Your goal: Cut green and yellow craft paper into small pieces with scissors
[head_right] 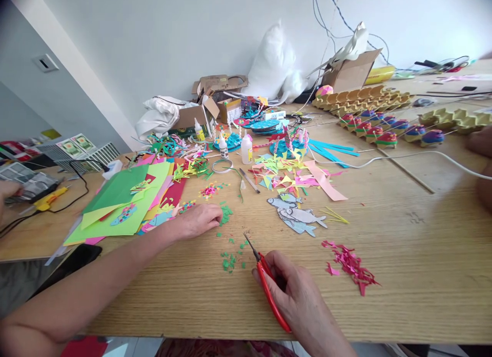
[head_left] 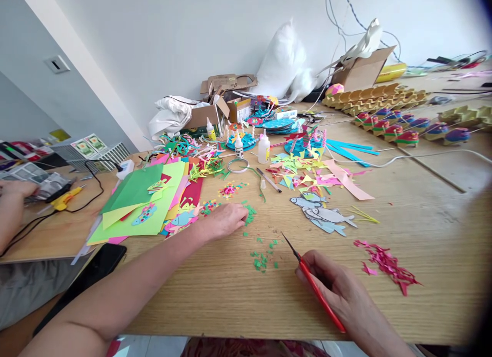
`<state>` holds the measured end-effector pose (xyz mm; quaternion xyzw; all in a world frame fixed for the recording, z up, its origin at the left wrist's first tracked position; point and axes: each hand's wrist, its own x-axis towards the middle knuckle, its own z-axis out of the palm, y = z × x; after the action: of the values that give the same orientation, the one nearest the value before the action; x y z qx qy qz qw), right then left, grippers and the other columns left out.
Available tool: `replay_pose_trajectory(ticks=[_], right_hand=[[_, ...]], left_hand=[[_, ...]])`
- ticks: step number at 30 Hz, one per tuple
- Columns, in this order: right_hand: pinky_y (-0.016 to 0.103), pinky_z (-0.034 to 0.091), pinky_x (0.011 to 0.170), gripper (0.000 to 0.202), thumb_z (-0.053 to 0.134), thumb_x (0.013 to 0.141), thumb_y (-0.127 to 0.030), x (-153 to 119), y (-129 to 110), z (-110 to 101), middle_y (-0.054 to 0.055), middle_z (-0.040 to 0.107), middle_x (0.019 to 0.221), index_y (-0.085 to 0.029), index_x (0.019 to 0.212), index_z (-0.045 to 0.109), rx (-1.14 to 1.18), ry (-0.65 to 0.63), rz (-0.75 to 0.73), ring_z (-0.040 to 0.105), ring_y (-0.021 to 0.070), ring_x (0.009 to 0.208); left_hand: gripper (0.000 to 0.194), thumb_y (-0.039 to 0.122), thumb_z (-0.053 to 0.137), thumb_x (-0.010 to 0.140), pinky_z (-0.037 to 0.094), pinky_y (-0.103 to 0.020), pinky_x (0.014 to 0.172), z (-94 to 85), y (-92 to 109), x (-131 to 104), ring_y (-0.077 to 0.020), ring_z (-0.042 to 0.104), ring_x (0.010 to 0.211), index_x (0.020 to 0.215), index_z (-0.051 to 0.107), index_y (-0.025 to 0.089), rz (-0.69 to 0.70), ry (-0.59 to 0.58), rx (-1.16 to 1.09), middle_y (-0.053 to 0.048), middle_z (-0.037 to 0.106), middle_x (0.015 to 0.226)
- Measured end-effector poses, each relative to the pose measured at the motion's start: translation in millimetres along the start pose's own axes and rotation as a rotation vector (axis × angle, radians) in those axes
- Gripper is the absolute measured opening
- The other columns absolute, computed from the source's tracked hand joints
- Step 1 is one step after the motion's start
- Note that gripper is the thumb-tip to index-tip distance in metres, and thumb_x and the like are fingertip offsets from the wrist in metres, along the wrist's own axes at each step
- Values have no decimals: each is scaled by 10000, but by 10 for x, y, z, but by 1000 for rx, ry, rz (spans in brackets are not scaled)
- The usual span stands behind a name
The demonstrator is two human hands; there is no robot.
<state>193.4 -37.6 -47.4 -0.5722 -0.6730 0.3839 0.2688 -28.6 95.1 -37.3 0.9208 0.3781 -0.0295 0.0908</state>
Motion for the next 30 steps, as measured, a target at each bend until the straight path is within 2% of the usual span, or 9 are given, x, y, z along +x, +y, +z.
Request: replay_pose_trajectory(ticks=[7, 14, 17, 20, 22, 24, 26, 30], right_hand=[[208, 311, 454, 310, 386, 810, -425, 9, 40, 27, -44, 383, 530, -194, 606, 422, 12, 34, -19, 380, 111, 508], [205, 307, 453, 292, 425, 795, -417, 5, 61, 37, -45, 388, 530, -196, 605, 428, 66, 48, -19, 378, 109, 509], [204, 309, 449, 282, 455, 781, -415, 14, 89, 50, -48, 391, 524, -197, 604, 432, 147, 55, -12, 381, 105, 502], [204, 346, 465, 234, 506, 752, -410, 56, 88, 74, -49, 411, 558, -201, 663, 451, 318, 103, -5, 418, 109, 522], [217, 393, 515, 203, 565, 715, -379, 105, 41, 90, -34, 476, 635, -206, 749, 465, 419, 143, -36, 467, 118, 570], [239, 423, 571, 216, 596, 695, -334, 165, -44, 97, -4, 541, 743, -209, 818, 472, 448, 176, -72, 502, 128, 620], [249, 430, 578, 194, 582, 708, -304, 228, -152, 95, 11, 563, 770, -207, 846, 486, 430, 216, -77, 504, 130, 623], [251, 436, 557, 171, 567, 705, -271, 333, -343, 88, 7, 571, 713, -194, 842, 499, 408, 259, -113, 515, 133, 604]], left_hand=[[70, 175, 476, 764, 366, -240, 612, 33, -11, 7, -151, 527, 720, 740, 542, 176, -4, 22, -22, -20, 578, 766], [134, 107, 408, 743, 327, -226, 589, -124, 83, -95, -119, 462, 650, 692, 516, 168, -60, 147, -105, 6, 517, 694], [126, 93, 418, 709, 300, -213, 544, -159, 125, -150, -95, 423, 580, 658, 506, 169, -125, 207, -319, 37, 472, 613], [53, 129, 468, 692, 314, -204, 536, -163, 200, -184, -85, 429, 577, 675, 502, 165, -153, 192, -639, 43, 470, 619], [18, 162, 505, 687, 338, -202, 539, -174, 281, -196, -82, 440, 577, 695, 489, 162, -166, 166, -910, 41, 470, 632], [68, 186, 533, 683, 358, -205, 542, -201, 379, -206, -76, 442, 565, 711, 476, 160, -177, 163, -1134, 43, 461, 631], [90, 191, 548, 682, 371, -210, 551, -236, 476, -217, -73, 444, 561, 720, 474, 157, -180, 176, -1245, 42, 460, 627], [86, 166, 554, 681, 363, -212, 554, -289, 619, -243, -76, 451, 584, 721, 479, 151, -169, 184, -1263, 34, 465, 642]])
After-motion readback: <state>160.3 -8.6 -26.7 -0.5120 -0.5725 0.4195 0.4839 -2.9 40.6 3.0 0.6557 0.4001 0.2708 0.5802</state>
